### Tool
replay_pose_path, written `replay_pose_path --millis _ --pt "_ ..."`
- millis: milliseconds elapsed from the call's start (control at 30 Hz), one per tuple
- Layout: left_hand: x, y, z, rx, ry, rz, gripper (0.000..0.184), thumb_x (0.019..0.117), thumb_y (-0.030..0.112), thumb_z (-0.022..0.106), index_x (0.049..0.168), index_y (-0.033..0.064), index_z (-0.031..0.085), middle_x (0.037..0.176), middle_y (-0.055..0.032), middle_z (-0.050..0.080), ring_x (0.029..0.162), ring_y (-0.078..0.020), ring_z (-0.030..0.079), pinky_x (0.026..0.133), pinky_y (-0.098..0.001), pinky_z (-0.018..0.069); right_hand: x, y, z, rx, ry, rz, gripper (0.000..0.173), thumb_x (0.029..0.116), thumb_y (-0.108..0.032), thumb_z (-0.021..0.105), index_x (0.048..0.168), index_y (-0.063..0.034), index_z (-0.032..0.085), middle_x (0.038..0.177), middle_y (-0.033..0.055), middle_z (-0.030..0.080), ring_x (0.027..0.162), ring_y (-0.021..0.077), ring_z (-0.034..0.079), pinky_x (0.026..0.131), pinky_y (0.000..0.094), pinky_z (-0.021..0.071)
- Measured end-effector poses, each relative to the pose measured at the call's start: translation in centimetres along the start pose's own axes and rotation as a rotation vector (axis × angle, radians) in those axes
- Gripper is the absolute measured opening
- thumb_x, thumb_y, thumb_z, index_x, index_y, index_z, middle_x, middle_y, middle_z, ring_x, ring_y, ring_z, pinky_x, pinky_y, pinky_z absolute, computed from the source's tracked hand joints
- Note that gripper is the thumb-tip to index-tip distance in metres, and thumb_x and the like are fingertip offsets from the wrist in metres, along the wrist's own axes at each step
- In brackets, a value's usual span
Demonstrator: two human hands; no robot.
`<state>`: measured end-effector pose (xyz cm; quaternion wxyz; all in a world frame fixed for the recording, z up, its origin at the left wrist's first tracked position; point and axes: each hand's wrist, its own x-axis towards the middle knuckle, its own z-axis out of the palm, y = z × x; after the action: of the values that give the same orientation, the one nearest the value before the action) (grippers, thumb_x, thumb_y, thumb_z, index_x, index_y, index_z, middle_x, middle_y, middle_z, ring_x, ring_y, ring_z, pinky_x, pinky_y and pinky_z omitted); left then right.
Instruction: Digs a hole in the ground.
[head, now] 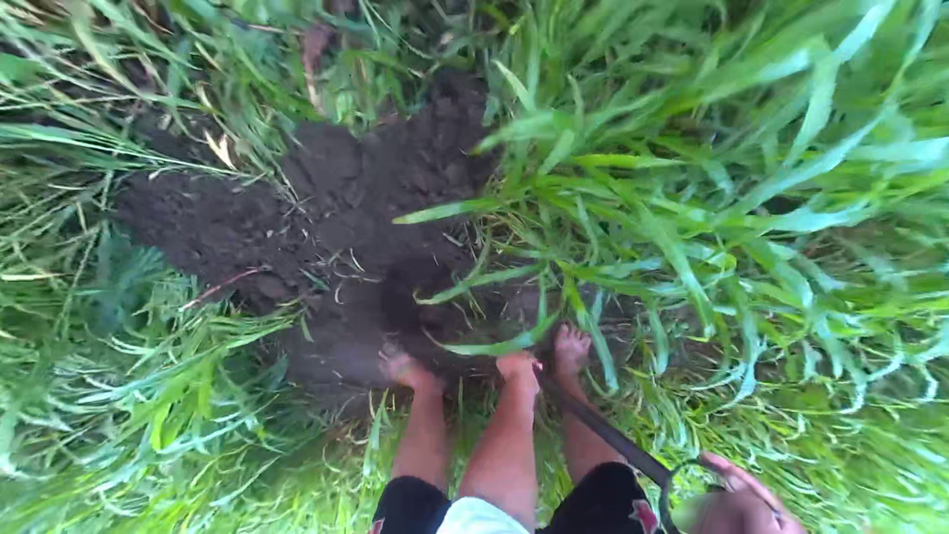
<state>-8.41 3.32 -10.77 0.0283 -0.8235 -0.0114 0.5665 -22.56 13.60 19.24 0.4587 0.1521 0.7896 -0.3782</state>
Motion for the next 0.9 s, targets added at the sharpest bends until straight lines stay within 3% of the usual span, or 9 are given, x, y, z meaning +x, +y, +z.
replay_pose_path --millis 100,167,267,400,500,667,767,867,900 --pt "1.6 -0.9 1.6 -0.146 0.002 -0.010 0.052 0.1137 0.043 0.024 0.097 0.0024 0.052 0.064 -0.0071 0.050 0.046 -0.0187 0.050 0.044 -0.0362 0.0484 2.4 0.4 -1.5 0.045 -0.075 -0.044 0.034 0.1084 -0.020 0.038 0.130 -0.0085 0.061 0.051 -0.0068 0.049 0.038 0.0091 0.049 0.040 0.0303 0.0497" --pt "2.4 -2.2 2.1 -0.171 -0.001 0.024 0.058 0.1129 0.049 0.020 0.097 0.0036 0.052 0.064 -0.0060 0.049 0.046 -0.0184 0.049 0.044 -0.0363 0.0475 3.1 0.5 -1.7 0.066 -0.040 0.006 0.030 0.1048 -0.016 0.038 0.122 -0.0090 0.062 0.049 -0.0104 0.048 0.038 0.0035 0.048 0.041 0.0234 0.0478" --pt "3.9 -4.2 3.3 -0.117 0.034 0.104 0.053 0.1135 0.041 0.025 0.094 0.0027 0.054 0.065 -0.0064 0.052 0.048 -0.0187 0.051 0.046 -0.0371 0.0491 5.1 2.3 -3.3 0.030 0.060 0.074 0.029 0.1014 -0.012 0.034 0.112 -0.0060 0.061 0.048 -0.0129 0.046 0.038 0.0002 0.045 0.041 0.0201 0.0443" --pt "5.3 -3.5 4.6 -0.131 0.098 0.139 0.052 0.1137 0.043 0.026 0.092 0.0043 0.052 0.062 -0.0041 0.048 0.045 -0.0149 0.047 0.043 -0.0325 0.0471 9.4 8.9 -6.9 0.010 0.012 -0.024 0.029 0.1074 -0.021 0.041 0.120 -0.0085 0.065 0.053 -0.0069 0.049 0.040 0.0090 0.049 0.040 0.0306 0.0488" --pt "6.1 -3.8 5.8 -0.173 0.132 0.156 0.053 0.1144 0.040 0.021 0.089 0.0042 0.051 0.059 -0.0030 0.046 0.042 -0.0131 0.045 0.041 -0.0297 0.0452 12.4 11.7 -8.6 0.020 -0.019 -0.080 0.024 0.1046 -0.026 0.046 0.113 -0.0159 0.067 0.049 -0.0060 0.049 0.036 0.0101 0.048 0.037 0.0313 0.0479" --pt "7.1 -4.6 6.3 -0.188 0.100 0.202 0.052 0.1140 0.042 0.024 0.093 0.0028 0.052 0.061 -0.0044 0.048 0.044 -0.0144 0.046 0.042 -0.0317 0.0467 13.3 11.9 -8.3 -0.020 0.089 -0.095 0.023 0.1012 -0.024 0.050 0.110 -0.0105 0.066 0.050 -0.0057 0.049 0.035 0.0089 0.046 0.034 0.0290 0.0454" --pt "7.7 -4.9 6.2 -0.138 0.090 0.253 0.035 0.1133 0.027 0.033 0.101 0.0004 0.053 0.067 -0.0065 0.050 0.047 -0.0149 0.047 0.045 -0.0318 0.0487 14.4 12.9 -8.3 -0.098 0.116 -0.114 0.024 0.1003 -0.024 0.048 0.108 -0.0082 0.065 0.051 -0.0048 0.051 0.036 0.0097 0.048 0.034 0.0297 0.0466" --pt "8.1 -4.9 6.8 -0.178 0.085 0.199 0.051 0.1125 0.045 0.025 0.093 0.0065 0.053 0.062 -0.0037 0.049 0.045 -0.0166 0.047 0.046 -0.0352 0.0487 16.8 14.7 -9.9 -0.163 0.080 -0.147 0.027 0.1029 -0.031 0.045 0.106 -0.0114 0.063 0.049 -0.0062 0.051 0.035 0.0094 0.050 0.035 0.0302 0.0494" --pt "8.5 -5.4 6.8 -0.167 0.088 0.176 0.055 0.1119 0.049 0.022 0.095 0.0069 0.054 0.065 -0.0046 0.050 0.049 -0.0178 0.048 0.050 -0.0371 0.0503 17.5 15.2 -10.5 -0.182 0.095 -0.148 0.028 0.1035 -0.034 0.044 0.106 -0.0117 0.062 0.049 -0.0064 0.050 0.035 0.0096 0.050 0.035 0.0307 0.0493"
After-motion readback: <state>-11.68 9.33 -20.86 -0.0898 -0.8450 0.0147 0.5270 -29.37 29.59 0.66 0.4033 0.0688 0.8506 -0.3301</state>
